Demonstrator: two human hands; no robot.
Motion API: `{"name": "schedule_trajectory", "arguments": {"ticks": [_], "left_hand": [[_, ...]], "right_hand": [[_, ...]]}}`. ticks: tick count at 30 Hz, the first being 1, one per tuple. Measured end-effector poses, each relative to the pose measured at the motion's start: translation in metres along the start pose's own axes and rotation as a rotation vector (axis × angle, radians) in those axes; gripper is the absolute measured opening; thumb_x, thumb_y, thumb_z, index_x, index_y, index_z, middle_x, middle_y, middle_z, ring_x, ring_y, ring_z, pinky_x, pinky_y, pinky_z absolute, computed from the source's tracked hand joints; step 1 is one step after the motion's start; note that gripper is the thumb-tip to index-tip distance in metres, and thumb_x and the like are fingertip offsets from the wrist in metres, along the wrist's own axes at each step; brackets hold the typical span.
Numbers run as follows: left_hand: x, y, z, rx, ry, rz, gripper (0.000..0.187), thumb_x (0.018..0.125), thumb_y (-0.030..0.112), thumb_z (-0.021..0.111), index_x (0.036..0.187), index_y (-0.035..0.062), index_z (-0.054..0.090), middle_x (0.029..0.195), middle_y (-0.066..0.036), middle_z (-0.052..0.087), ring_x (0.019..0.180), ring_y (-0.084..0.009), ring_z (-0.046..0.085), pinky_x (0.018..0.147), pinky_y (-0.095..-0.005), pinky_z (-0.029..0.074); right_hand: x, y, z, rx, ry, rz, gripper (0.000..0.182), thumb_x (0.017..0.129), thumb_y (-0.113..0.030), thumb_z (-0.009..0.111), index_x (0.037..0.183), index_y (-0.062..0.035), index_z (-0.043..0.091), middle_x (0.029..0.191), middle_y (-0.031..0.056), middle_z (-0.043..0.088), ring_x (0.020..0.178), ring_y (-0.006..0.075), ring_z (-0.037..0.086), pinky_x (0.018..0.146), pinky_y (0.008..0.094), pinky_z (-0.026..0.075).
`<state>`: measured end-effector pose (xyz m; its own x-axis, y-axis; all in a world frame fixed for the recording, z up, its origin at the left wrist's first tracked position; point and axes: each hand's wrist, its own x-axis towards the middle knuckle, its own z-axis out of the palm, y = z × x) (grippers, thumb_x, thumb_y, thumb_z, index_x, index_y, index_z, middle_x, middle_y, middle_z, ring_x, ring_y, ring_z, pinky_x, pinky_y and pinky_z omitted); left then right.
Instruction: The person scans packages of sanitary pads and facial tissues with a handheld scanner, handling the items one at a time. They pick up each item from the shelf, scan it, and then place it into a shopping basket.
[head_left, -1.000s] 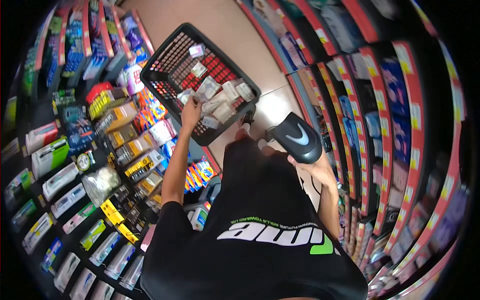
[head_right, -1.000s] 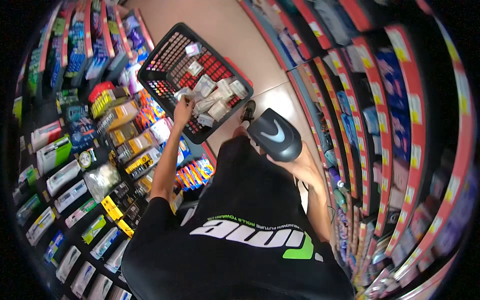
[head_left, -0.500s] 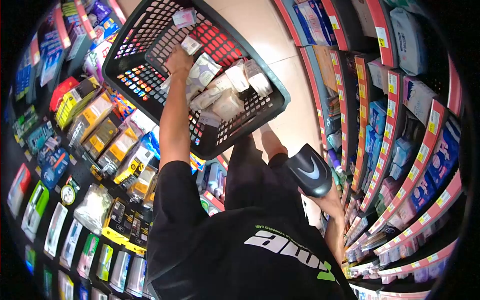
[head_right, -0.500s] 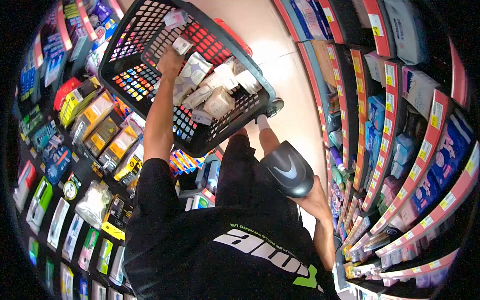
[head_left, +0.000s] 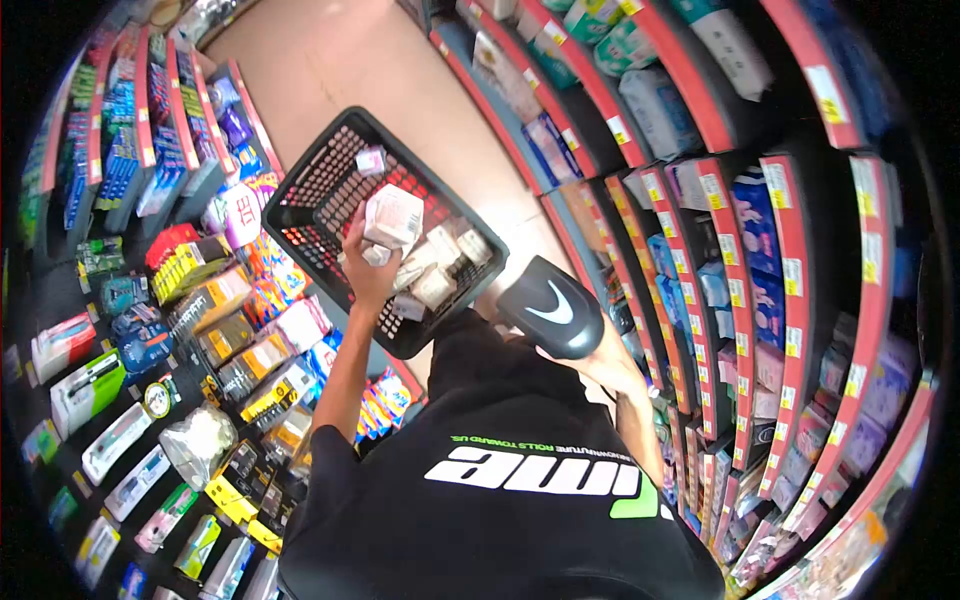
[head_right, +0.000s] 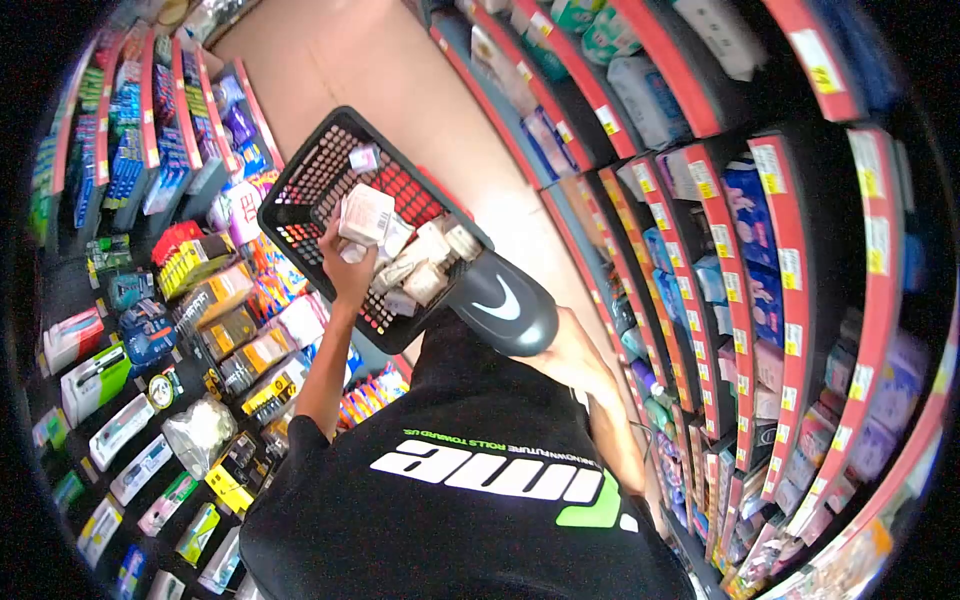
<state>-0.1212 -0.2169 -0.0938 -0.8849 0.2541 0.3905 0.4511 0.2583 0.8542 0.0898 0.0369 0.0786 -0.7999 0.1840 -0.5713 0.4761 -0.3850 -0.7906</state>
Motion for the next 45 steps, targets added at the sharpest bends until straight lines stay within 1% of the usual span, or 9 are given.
{"name": "schedule_trajectory", "arguments": {"ticks": [9,15,19,22,25,31,36,40,45], "left_hand": [[0.048,0.111,0.038,-0.272,0.04,0.466,0.078,0.06,-0.004,0.081,0.119,0.0058,0.032,0.132,-0.034,0.039,0.122,-0.0385,0.046,0.097,-0.0421,0.044],[0.057,0.138,0.051,-0.281,-0.027,0.529,0.078,0.061,-0.001,0.08,0.119,0.003,0.029,0.131,-0.032,0.04,0.119,-0.035,0.049,0.095,-0.0401,0.045],[0.055,0.189,0.067,-0.433,-0.243,0.254,0.056,0.071,0.0,0.066,0.115,0.0001,0.031,0.125,-0.027,0.046,0.113,-0.0251,0.052,0.088,-0.0336,0.047],[0.06,0.215,0.095,-0.716,-0.392,-0.05,0.04,0.081,0.024,0.056,0.11,0.0015,0.039,0.101,-0.011,0.048,0.095,-0.0164,0.05,0.079,-0.0292,0.047],[0.067,0.249,0.132,-0.885,-0.615,-0.294,0.039,0.083,0.028,0.053,0.11,0.0026,0.04,0.102,-0.011,0.05,0.095,-0.0166,0.052,0.077,-0.0296,0.048],[0.084,0.339,0.217,-0.764,-1.113,-0.254,0.043,0.089,0.036,0.045,0.121,0.0069,0.041,0.109,-0.009,0.052,0.096,-0.0189,0.059,0.066,-0.0342,0.057],[0.05,0.409,0.288,-0.681,-0.927,0.349,0.049,0.089,0.031,0.051,0.126,0.0011,0.042,0.113,-0.017,0.056,0.108,-0.0261,0.054,0.091,-0.0354,0.043],[0.015,0.447,0.341,-0.434,-0.816,0.656,0.06,0.084,0.039,0.057,0.125,-0.0027,0.044,0.121,-0.021,0.049,0.108,-0.0374,0.053,0.091,-0.0427,0.043],[-0.024,0.497,0.397,-0.38,-0.73,0.812,0.049,0.082,0.042,0.06,0.108,-0.0001,0.057,0.101,-0.02,0.06,0.097,-0.036,0.057,0.082,-0.0432,0.046]], "right_hand": [[-0.022,-0.045,0.001,-0.205,0.03,-0.306,0.078,0.065,-0.001,0.08,0.132,-0.0048,0.041,0.128,0.0083,0.051,0.115,0.0175,0.05,0.097,0.0385,0.043],[-0.046,-0.044,-0.009,-0.275,0.1,-0.411,0.08,0.063,-0.004,0.082,0.132,-0.004,0.042,0.126,0.0086,0.052,0.114,0.0169,0.05,0.097,0.0367,0.042],[-0.065,-0.035,-0.015,-0.298,0.182,-0.456,0.081,0.062,-0.006,0.083,0.132,-0.0034,0.042,0.126,0.0088,0.053,0.114,0.0166,0.05,0.097,0.0355,0.042],[-0.082,-0.019,-0.034,-0.231,0.316,-0.489,0.083,0.059,-0.011,0.085,0.13,-0.002,0.045,0.123,0.009,0.055,0.111,0.0154,0.051,0.095,0.0323,0.04],[-0.108,-0.008,-0.052,-0.132,0.346,-0.42,0.08,0.06,-0.01,0.085,0.13,-0.0017,0.045,0.122,0.0087,0.055,0.109,0.0152,0.051,0.094,0.032,0.041],[-0.158,0.023,-0.069,0.005,0.551,-0.649,0.064,0.065,-0.009,0.078,0.122,0.0015,0.05,0.112,0.0087,0.059,0.102,0.0137,0.053,0.091,0.0304,0.042],[-0.192,0.04,-0.071,0.025,0.726,-0.712,0.068,0.066,-0.009,0.079,0.126,0.0007,0.048,0.117,0.0078,0.058,0.104,0.0136,0.052,0.093,0.0304,0.04],[-0.212,0.052,-0.075,0.093,0.769,-0.719,0.068,0.066,-0.009,0.079,0.125,0.001,0.048,0.117,0.008,0.058,0.104,0.0136,0.052,0.094,0.0302,0.04],[-0.235,0.064,-0.077,0.01,0.895,-0.74,0.067,0.065,-0.009,0.079,0.124,0.0018,0.048,0.116,0.0087,0.058,0.103,0.014,0.052,0.093,0.03,0.04]]}}
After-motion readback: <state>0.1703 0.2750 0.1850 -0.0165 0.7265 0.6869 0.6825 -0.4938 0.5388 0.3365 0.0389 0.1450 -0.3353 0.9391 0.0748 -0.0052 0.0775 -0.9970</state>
